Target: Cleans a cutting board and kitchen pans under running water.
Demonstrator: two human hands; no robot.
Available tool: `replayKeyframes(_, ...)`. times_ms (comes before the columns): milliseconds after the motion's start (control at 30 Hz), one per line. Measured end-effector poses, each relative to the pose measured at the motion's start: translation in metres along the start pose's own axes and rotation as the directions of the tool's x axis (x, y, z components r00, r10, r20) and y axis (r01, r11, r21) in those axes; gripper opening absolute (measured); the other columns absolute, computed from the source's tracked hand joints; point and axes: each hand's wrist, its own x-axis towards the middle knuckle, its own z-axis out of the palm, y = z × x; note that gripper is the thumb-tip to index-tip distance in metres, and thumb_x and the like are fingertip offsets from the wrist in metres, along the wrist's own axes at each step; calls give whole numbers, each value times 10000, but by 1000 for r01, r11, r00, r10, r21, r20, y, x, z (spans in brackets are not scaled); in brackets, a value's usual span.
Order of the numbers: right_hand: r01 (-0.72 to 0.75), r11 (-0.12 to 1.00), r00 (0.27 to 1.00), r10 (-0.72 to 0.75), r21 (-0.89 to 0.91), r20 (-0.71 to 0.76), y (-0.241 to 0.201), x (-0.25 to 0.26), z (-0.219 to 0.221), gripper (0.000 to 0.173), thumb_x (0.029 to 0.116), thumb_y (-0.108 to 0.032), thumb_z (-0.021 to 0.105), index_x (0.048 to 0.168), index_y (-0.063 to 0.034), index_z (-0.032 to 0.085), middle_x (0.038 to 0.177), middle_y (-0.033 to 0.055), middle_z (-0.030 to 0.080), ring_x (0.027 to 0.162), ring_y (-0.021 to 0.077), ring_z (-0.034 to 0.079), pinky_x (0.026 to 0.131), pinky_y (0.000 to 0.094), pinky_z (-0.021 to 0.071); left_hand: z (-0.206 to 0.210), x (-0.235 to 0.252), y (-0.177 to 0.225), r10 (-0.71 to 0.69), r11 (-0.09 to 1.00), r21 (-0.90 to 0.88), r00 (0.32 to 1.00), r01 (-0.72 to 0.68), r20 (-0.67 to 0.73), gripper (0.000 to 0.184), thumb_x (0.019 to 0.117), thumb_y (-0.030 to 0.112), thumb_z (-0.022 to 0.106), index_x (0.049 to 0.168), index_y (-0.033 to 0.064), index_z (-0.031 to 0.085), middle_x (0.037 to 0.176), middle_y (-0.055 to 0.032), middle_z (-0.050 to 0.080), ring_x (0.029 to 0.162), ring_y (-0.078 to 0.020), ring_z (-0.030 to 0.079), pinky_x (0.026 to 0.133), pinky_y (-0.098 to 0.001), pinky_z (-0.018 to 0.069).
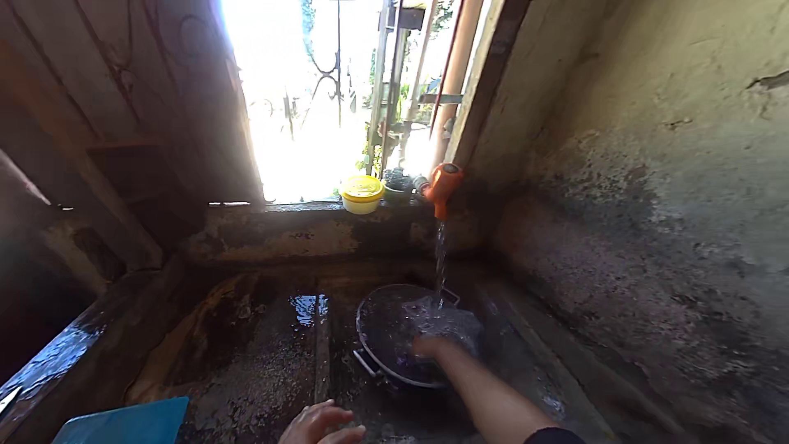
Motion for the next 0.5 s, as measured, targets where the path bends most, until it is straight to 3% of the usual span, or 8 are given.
replayKeyframes(67, 265, 964, 960, -266, 19, 92, -6, -20, 1, 595, 1119, -448, 337, 1524, -32, 470, 1558, 230, 461, 1490, 377, 386, 1231, 599, 249, 22, 25, -3, -33, 999, -14, 997, 34, 70, 338, 943, 69, 658, 1274, 98, 722, 1346, -173, 651, 1338, -374, 549, 1127, -567, 423)
replayKeyframes(133, 386, 923, 917, -383, -5, 107, -1, -46, 4, 613, 1093, -507, 398, 1506, -70, 514, 1518, 202, 523, 1452, 360, 451, 1216, 603, 288, 39, 42, -13, -58, 998, -29, 995, 60, 82, 341, 923, 59, 670, 1257, 89, 732, 1338, -182, 653, 1311, -374, 568, 1114, -551, 440)
replayKeyframes(200, 339, 923, 940, -339, -183, 33, 22, -60, 13, 568, 1005, -462, 614, 1427, -82, 590, 1400, 220, 608, 1338, 420, 544, 1114, 680, 383, 49, 53, -23, -98, 995, -29, 993, 100, 67, 343, 917, 71, 680, 1256, 88, 732, 1337, -179, 651, 1289, -368, 582, 1105, -541, 451)
replayKeyframes(233, 287, 921, 954, -301, -264, -12, 34, -66, 18, 463, 987, -331, 650, 1377, -82, 619, 1367, 226, 619, 1305, 446, 554, 1080, 699, 398, 53, 58, -26, -132, 991, -17, 990, 133, 59, 349, 916, 85, 684, 1261, 95, 730, 1341, -168, 650, 1283, -357, 586, 1098, -533, 459)
replayKeyframes(300, 243, 903, 939, -311, -356, -148, 50, -80, 30, 272, 996, -100, 551, 1235, -56, 675, 1231, 232, 680, 1173, 466, 632, 968, 692, 480, 57, 71, -33, -209, 978, 7, 977, 208, 48, 369, 920, 116, 682, 1287, 109, 717, 1366, -149, 636, 1290, -340, 580, 1098, -521, 458)
replayKeyframes(400, 311, 886, 857, -418, -343, -301, 35, -119, 38, 219, 1049, -162, 511, 1173, -42, 646, 1026, 233, 714, 951, 452, 706, 795, 653, 543, 53, 90, -41, -312, 950, 11, 950, 312, -6, 397, 929, 133, 665, 1324, 102, 687, 1387, -144, 617, 1307, -319, 567, 1109, -508, 448)
replayKeyframes(500, 390, 887, 677, -459, -248, -575, 25, -165, 47, 210, 954, -225, 663, 1079, -57, 677, 887, 165, 720, 797, 360, 731, 659, 568, 577, 44, 104, -45, -376, 926, -31, 925, 375, -46, 419, 964, 176, 615, 1375, 98, 642, 1408, -157, 596, 1335, -296, 549, 1121, -495, 440)
